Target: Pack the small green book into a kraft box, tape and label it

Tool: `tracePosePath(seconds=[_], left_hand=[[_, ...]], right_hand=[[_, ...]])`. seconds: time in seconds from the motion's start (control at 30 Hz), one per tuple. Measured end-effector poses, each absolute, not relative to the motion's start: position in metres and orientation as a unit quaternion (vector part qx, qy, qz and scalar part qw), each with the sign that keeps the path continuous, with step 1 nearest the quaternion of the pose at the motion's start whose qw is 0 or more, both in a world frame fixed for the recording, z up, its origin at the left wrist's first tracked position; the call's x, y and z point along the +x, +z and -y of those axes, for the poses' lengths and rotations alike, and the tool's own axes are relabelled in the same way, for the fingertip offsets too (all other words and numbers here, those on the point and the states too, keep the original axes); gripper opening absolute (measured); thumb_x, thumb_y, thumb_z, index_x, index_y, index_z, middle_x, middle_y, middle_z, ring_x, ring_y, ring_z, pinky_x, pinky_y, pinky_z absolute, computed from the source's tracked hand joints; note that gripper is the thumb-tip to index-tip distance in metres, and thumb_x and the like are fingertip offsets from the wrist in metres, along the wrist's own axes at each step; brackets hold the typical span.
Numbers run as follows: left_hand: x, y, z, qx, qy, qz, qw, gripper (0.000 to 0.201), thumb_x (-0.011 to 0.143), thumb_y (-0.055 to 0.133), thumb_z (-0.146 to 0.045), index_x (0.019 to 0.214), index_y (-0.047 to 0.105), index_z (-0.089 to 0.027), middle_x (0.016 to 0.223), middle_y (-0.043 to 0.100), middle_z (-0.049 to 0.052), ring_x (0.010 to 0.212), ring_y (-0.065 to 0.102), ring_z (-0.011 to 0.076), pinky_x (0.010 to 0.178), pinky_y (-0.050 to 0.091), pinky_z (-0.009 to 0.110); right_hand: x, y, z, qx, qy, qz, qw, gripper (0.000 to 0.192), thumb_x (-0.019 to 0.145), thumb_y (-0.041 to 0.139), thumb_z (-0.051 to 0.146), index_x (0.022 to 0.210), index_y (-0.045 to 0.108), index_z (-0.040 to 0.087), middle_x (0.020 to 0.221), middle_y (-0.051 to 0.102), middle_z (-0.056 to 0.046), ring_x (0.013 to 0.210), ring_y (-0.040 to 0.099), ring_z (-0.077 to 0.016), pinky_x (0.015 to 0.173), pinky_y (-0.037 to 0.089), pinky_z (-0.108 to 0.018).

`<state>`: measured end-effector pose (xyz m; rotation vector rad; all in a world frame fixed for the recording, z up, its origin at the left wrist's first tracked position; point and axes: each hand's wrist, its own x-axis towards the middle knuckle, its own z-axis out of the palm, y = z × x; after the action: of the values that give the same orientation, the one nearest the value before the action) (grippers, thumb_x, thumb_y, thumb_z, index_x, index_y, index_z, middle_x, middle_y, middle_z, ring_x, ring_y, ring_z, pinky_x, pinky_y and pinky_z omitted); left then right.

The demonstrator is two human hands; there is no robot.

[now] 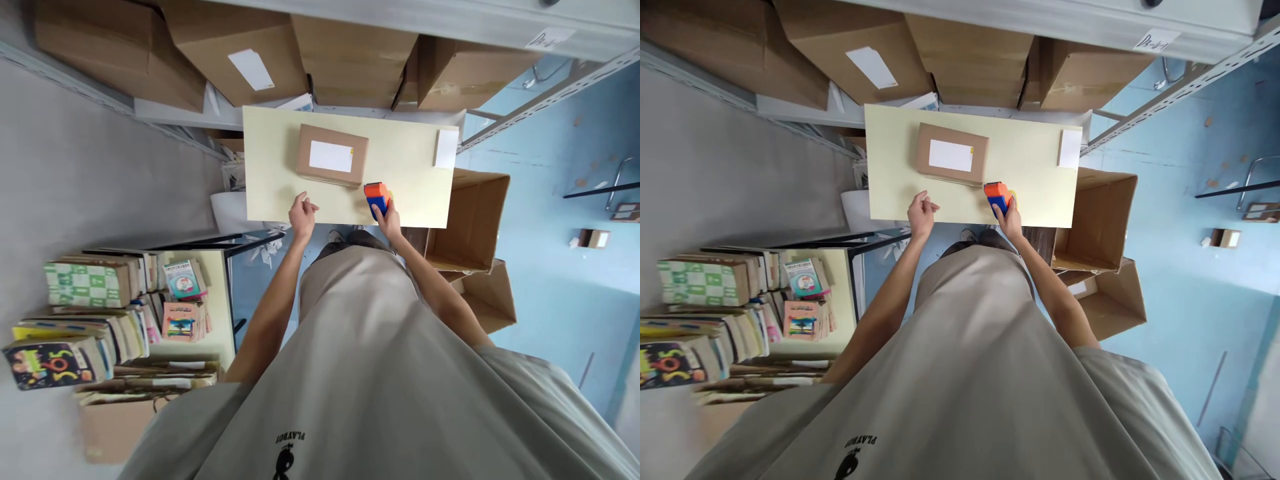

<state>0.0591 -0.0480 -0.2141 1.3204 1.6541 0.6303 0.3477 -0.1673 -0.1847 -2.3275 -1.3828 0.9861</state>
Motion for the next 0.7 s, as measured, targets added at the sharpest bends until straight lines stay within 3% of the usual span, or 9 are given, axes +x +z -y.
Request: tracePosePath(seconds=[0.07,0.13,0.2,0.57,0.7], left_hand=[[0.063,-0.215,0.076,0.568,0.25,-0.615,0.487,0.051,0.113,0.052,-0.023,0.161,0.069,-0.021,0.129,0.091,0.014,0.107,0.088,0.0229,0.109,0.07,0.04],[0.071,-0.214,0.099,0.617,0.245,-0.55,0.507,0.058,0.104,0.059,-0.019,0.161,0.07,-0.023,0.153,0.083,0.017,0.125,0.086,0.0253,0.111,0.071,0.042],[0.078,-0.211,0.115,0.664,0.24,-0.489,0.512,0.062,0.097,0.067,-0.019,0.159,0.073,-0.023,0.163,0.077,0.019,0.139,0.082,0.029,0.114,0.07,0.045],[0.092,-0.155,0.136,0.738,0.24,-0.39,0.496,0.045,0.105,0.079,-0.031,0.15,0.079,-0.026,0.158,0.08,0.015,0.146,0.075,0.0324,0.114,0.071,0.047],[0.103,-0.141,0.137,0.751,0.245,-0.383,0.479,0.023,0.11,0.079,-0.038,0.129,0.085,-0.027,0.136,0.086,0.011,0.135,0.077,0.0311,0.11,0.07,0.047]], right_hand=[[0.352,-0.182,0.194,-0.81,0.347,0.465,0.085,0.107,0.114,0.029,0.09,0.175,0.042,0.004,0.134,0.082,-0.034,0.119,0.081,-0.0477,0.103,0.064,-0.054],[0.353,-0.178,0.215,-0.797,0.352,0.489,0.052,0.106,0.111,0.034,0.093,0.169,0.047,0.005,0.132,0.082,-0.035,0.118,0.081,-0.0494,0.104,0.064,-0.058],[0.353,-0.173,0.229,-0.774,0.345,0.53,0.034,0.103,0.11,0.035,0.096,0.162,0.054,0.008,0.132,0.081,-0.036,0.12,0.08,-0.0496,0.106,0.064,-0.06],[0.376,-0.132,0.245,-0.661,0.32,0.679,0.025,0.095,0.115,0.024,0.092,0.154,0.062,0.015,0.139,0.079,-0.033,0.136,0.076,-0.047,0.123,0.06,-0.065],[0.391,-0.119,0.238,-0.633,0.332,0.699,0.027,0.094,0.114,0.028,0.094,0.153,0.063,0.016,0.141,0.078,-0.032,0.14,0.073,-0.0479,0.125,0.059,-0.067]])
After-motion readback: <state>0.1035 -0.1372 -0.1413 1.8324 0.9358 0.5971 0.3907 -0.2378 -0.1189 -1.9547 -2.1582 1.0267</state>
